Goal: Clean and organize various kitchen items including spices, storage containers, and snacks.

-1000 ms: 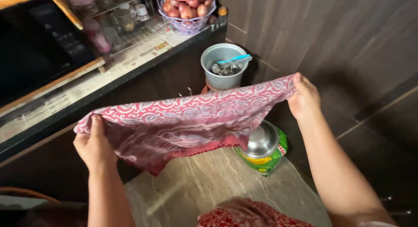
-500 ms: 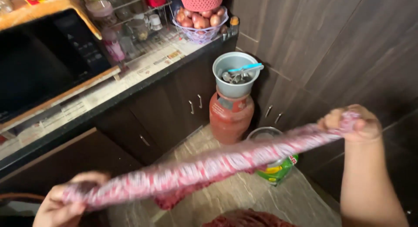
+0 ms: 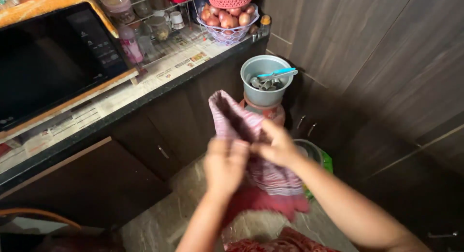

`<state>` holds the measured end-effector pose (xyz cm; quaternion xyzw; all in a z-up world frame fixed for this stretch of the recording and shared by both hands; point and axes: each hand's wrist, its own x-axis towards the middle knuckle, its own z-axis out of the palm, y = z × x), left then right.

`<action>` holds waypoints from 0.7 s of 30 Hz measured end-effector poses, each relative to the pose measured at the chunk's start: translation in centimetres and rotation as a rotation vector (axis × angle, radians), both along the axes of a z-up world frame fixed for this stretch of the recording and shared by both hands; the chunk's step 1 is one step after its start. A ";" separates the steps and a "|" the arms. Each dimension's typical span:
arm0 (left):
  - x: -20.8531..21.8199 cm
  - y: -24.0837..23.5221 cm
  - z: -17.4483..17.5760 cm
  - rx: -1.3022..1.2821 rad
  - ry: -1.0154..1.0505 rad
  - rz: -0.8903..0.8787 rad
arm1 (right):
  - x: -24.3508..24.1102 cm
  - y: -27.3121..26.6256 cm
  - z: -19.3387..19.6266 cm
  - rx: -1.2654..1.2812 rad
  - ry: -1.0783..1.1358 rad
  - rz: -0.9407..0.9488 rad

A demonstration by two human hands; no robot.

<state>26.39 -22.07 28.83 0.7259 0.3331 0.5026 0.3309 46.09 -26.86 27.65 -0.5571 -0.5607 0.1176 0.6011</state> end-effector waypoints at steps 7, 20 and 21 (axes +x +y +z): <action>0.3 2.5 -0.4 0.232 0.127 -0.081 | 1.7 -0.2 -2.9 -0.123 0.022 0.052; -0.3 9.6 3.3 0.401 0.759 -0.342 | 11.3 -7.7 -3.3 -0.075 0.213 -0.036; 0.1 8.6 4.0 0.480 0.631 -0.432 | 10.2 -8.5 -0.9 -0.105 -0.033 -0.127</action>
